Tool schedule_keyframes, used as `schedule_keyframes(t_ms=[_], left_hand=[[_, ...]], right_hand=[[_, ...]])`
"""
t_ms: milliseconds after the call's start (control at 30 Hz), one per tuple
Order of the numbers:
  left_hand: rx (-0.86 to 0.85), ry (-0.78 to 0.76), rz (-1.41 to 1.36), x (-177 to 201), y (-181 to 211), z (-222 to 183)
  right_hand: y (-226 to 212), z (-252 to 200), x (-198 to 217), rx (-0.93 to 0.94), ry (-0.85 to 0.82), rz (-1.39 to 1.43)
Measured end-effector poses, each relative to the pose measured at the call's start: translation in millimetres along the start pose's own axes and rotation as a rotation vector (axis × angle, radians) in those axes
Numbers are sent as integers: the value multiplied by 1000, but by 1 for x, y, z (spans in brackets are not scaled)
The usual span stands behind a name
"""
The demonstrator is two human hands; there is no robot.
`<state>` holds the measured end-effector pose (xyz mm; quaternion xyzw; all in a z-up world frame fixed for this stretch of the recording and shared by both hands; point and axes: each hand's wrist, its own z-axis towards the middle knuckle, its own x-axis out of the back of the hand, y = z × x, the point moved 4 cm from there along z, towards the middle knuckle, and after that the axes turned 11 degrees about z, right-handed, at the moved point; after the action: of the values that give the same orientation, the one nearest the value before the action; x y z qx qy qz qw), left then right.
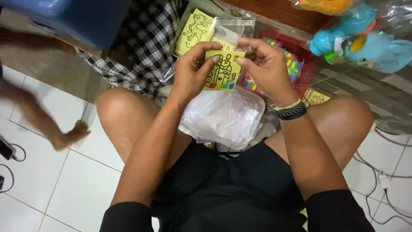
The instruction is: Packing individual yellow stickers into small clear plastic bags.
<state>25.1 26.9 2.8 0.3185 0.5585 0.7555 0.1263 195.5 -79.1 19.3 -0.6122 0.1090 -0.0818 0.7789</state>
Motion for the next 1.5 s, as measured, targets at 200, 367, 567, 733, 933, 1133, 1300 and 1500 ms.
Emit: schedule_keyframes(t_ms=[200,367,567,733,933,1133,1300,1500], left_hand=[[11,-38,-5,-1,-1,2],[85,28,70,4,-7,4],[165,-280,-273,-11,-14,-1],[135,-251,-254,-12,-9,-3],[123,-194,-237,-12,-16,-2],[-11,-125,-150,-2,-10,-2],[-44,-184,-46,-5,-14,-4],[44,-240,70,-7,-27,-9]], right_hand=[[6,0,8,-88,72,-155],[17,1,12,57,53,-239],[30,0,24,-92,161,7],[32,-1,26,-98,140,38],[21,0,17,-102,98,-20],[25,0,20,-261,110,-125],[26,2,18,-242,105,154],[24,-1,12,-255,104,38]])
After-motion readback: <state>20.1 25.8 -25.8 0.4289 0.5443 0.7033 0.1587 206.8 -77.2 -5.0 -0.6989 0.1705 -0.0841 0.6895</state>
